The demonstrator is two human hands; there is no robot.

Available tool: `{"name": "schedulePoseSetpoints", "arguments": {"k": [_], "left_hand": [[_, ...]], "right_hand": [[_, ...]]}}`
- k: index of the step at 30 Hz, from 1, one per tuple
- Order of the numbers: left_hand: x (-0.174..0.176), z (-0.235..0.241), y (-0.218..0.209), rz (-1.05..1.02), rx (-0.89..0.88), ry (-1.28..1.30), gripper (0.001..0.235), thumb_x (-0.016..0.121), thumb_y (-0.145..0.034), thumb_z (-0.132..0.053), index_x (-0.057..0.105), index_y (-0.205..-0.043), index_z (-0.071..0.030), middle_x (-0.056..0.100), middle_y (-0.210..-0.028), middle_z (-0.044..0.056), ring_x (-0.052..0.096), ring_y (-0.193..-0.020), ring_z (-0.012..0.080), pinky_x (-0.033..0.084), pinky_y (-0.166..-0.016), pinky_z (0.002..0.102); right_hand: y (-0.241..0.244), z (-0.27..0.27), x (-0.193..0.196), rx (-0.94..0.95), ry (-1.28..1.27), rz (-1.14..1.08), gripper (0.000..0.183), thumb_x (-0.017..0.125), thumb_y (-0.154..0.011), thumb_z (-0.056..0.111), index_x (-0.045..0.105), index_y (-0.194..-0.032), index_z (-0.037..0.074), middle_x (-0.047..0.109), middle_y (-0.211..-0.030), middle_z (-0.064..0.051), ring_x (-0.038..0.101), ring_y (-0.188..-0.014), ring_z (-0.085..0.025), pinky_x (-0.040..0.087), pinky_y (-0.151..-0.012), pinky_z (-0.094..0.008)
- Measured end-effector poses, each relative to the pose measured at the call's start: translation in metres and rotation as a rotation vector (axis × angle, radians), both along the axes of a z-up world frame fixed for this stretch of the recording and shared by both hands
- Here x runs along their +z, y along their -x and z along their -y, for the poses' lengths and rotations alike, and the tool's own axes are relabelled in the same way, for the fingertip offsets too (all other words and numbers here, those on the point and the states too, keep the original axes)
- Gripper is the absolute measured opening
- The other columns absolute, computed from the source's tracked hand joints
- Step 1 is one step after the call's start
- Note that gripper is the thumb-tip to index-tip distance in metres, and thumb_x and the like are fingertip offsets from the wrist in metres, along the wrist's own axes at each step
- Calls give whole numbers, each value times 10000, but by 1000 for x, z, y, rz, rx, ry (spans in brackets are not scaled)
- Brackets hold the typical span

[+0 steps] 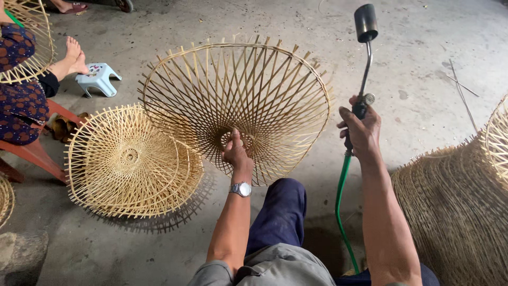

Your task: The person uses a handheld torch to apply heat to a woven bamboo basket. They rotate the basket to treat different sections, then place it on a stack of similar baskets.

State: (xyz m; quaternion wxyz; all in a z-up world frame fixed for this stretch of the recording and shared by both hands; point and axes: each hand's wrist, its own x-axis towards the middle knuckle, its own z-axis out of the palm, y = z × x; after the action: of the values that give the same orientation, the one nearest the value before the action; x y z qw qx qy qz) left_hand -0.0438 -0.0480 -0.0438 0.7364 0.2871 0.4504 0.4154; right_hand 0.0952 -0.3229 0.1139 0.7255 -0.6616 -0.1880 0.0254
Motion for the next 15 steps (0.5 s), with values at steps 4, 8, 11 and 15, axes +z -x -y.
{"name": "schedulePoseSetpoints", "arguments": {"k": [4,8,11,15], "left_hand": [[-17,10,10,247,12,-11,522,858,-840,-378,654,-1044,58,596,-957,101,552,-820,213,518,-684,390],[-37,10,13,256,2,-24,425,836,-824,-333,665,-973,26,611,-871,38,579,-754,167,560,-617,362],[-53,1,0,268,74,-110,431,888,-784,-301,662,-935,33,642,-944,93,604,-839,191,565,-729,378],[-61,-20,-12,-63,155,-288,478,950,-826,-312,679,-930,68,397,-1367,245,315,-1279,301,438,-1019,494]], "right_hand": [[-1,-23,3,87,-35,9,576,786,-918,180,535,-1385,-45,634,-935,-73,665,-675,-132,495,-465,-249],[24,-18,8,49,45,69,545,776,-924,209,548,-1348,-45,651,-878,-81,658,-666,-116,506,-480,-252],[47,15,27,-151,391,-10,366,747,-949,261,630,-1170,-6,658,-748,-90,591,-575,-142,458,-471,-277],[91,58,59,-161,594,-43,312,635,-1009,332,653,-1011,20,640,-723,-64,575,-593,-137,481,-495,-316]]}}
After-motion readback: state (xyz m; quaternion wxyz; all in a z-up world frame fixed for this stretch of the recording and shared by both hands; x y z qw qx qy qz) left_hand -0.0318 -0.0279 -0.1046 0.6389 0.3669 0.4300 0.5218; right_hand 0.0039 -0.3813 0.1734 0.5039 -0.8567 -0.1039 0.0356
